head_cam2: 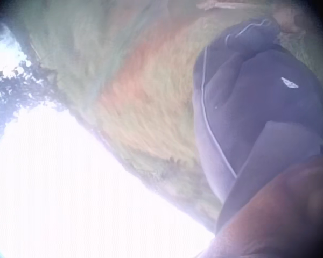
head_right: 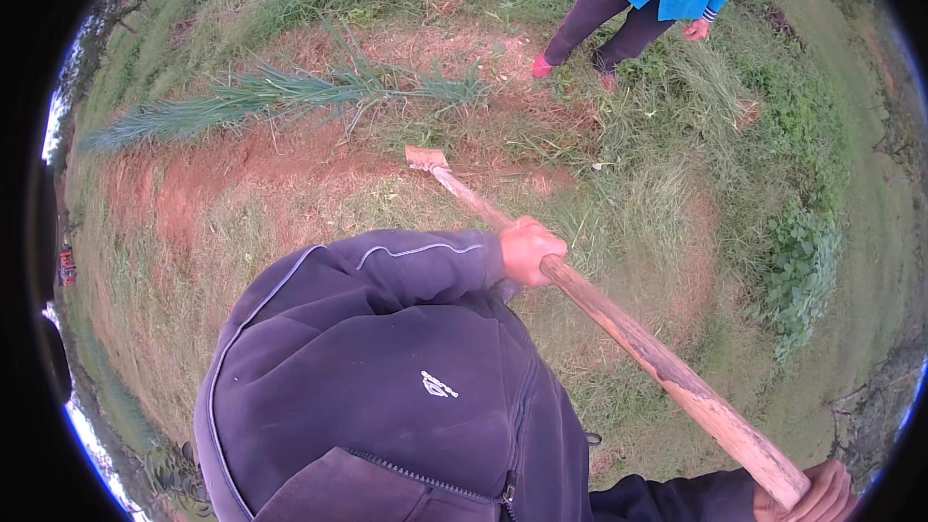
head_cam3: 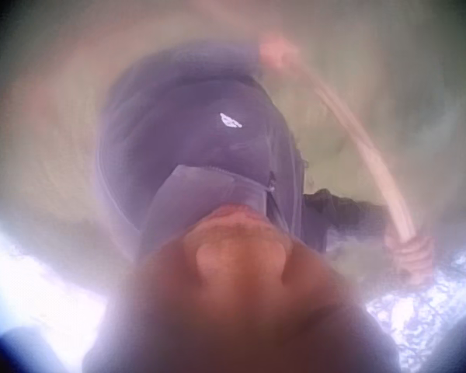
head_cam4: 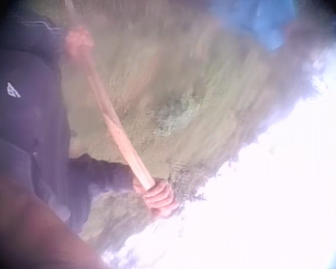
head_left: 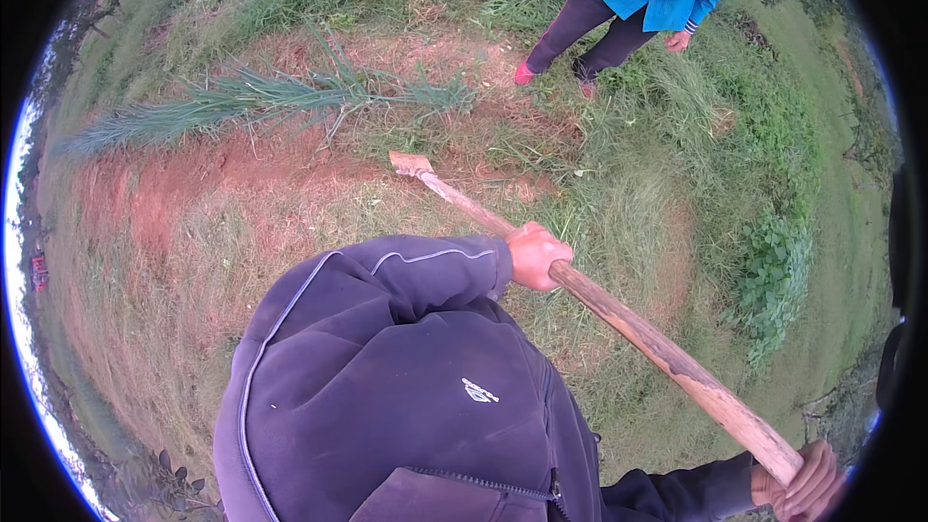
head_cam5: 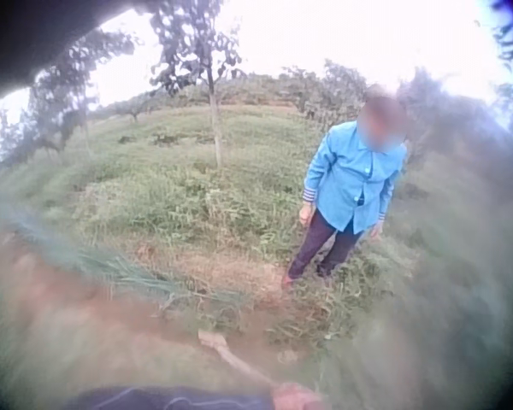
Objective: The person uses a hoe to repeatedly strike and loosen the soil in a garden bed. A child is present nearby, occasionally moving around the area.
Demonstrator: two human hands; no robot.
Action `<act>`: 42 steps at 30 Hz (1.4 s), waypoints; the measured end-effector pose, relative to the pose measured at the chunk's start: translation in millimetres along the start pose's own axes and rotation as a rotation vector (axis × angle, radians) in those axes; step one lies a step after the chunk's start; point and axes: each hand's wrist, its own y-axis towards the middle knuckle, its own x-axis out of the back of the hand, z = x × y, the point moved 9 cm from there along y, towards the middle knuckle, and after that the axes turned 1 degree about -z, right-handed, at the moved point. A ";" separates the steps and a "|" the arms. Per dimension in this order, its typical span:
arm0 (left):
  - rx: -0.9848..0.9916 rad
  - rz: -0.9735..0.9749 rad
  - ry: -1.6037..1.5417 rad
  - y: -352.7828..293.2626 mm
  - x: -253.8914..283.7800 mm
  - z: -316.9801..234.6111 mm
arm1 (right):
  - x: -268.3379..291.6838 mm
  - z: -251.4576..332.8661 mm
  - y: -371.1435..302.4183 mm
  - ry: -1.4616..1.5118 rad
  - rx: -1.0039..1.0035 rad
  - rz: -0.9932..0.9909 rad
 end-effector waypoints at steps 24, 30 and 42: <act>0.700 0.168 0.293 -175.2 197.9 481.6 | 57.8 -430.1 160.7 -0.226 -0.345 -0.348; 0.683 0.147 0.178 -93.1 140.9 436.2 | 117.3 -342.3 146.2 -0.398 -0.206 -0.607; 0.070 -0.012 -0.322 160.3 -5.8 193.0 | -35.7 -161.4 239.7 -1.230 -0.614 -0.452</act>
